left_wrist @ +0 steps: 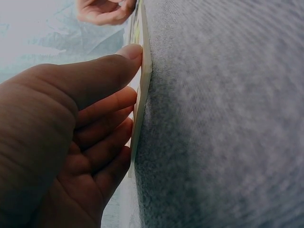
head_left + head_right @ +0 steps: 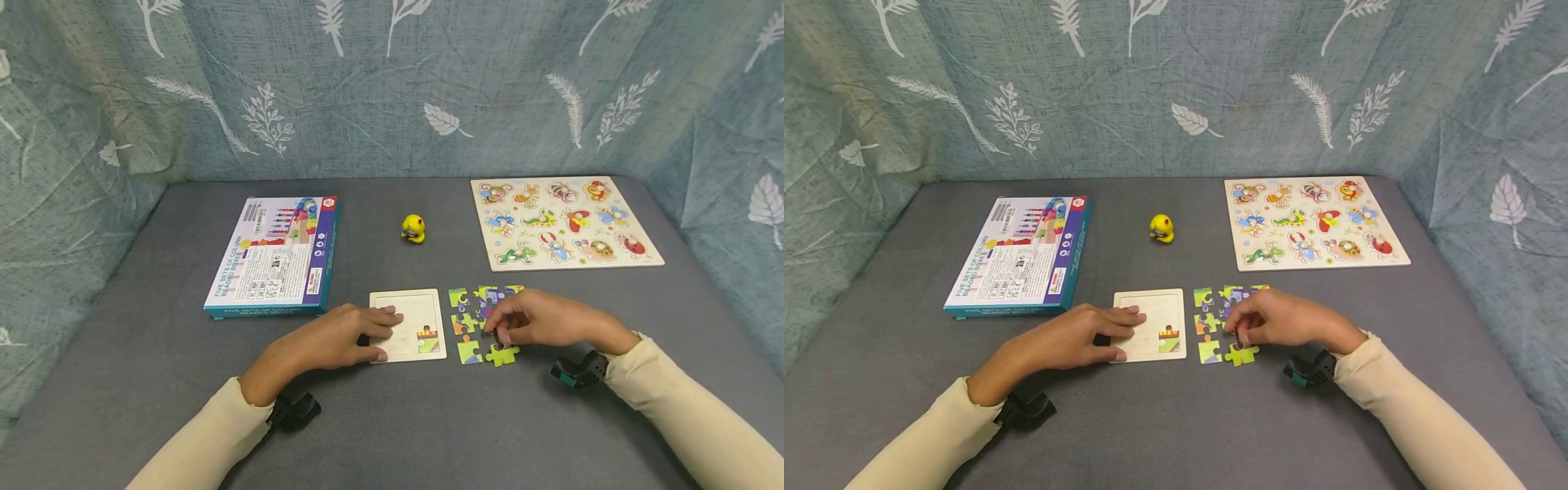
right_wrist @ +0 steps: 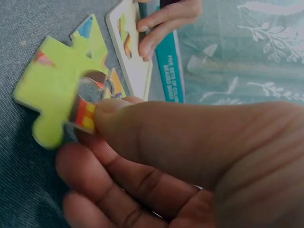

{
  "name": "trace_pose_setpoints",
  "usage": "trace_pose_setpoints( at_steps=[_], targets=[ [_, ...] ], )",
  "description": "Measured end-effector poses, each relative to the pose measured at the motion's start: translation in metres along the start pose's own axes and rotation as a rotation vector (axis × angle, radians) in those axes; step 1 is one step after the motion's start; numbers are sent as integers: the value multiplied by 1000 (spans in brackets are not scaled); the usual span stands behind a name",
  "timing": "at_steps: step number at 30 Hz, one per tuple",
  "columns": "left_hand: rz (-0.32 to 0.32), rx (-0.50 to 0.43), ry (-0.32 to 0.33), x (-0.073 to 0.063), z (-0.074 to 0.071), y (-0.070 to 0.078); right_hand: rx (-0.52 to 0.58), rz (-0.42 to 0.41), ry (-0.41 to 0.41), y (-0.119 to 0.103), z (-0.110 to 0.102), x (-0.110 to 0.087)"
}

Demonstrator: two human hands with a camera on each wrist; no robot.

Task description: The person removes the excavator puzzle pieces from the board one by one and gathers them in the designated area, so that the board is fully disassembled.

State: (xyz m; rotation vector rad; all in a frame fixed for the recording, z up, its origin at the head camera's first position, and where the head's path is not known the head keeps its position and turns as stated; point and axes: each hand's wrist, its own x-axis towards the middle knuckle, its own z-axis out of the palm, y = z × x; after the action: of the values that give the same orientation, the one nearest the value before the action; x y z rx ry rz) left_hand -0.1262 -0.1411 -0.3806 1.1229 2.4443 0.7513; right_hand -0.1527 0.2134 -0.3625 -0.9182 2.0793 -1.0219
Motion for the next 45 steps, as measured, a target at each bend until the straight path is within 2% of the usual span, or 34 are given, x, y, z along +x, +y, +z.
trace_pose_setpoints(
  at_steps=[13, 18, 23, 26, 33, 45],
  targets=[
    [3, 9, 8, 2, 1, 0, -52, 0, 37, -2, -2, 1],
    [44, 36, 33, 5, 0, 2, -91, -21, 73, -6, -1, 8],
    [93, 39, 54, 9, 1, 3, -126, -36, 77, -11, 2, 19],
    [104, 40, 52, 11, 2, 5, -124, -52, 78, -15, 3, 25],
    [57, 45, 7, 12, 4, 9, -129, -89, 80, -23, 8, 38],
    [139, 81, -11, 13, 8, 8, -145, -105, 65, -29, 20, 53]
  ],
)
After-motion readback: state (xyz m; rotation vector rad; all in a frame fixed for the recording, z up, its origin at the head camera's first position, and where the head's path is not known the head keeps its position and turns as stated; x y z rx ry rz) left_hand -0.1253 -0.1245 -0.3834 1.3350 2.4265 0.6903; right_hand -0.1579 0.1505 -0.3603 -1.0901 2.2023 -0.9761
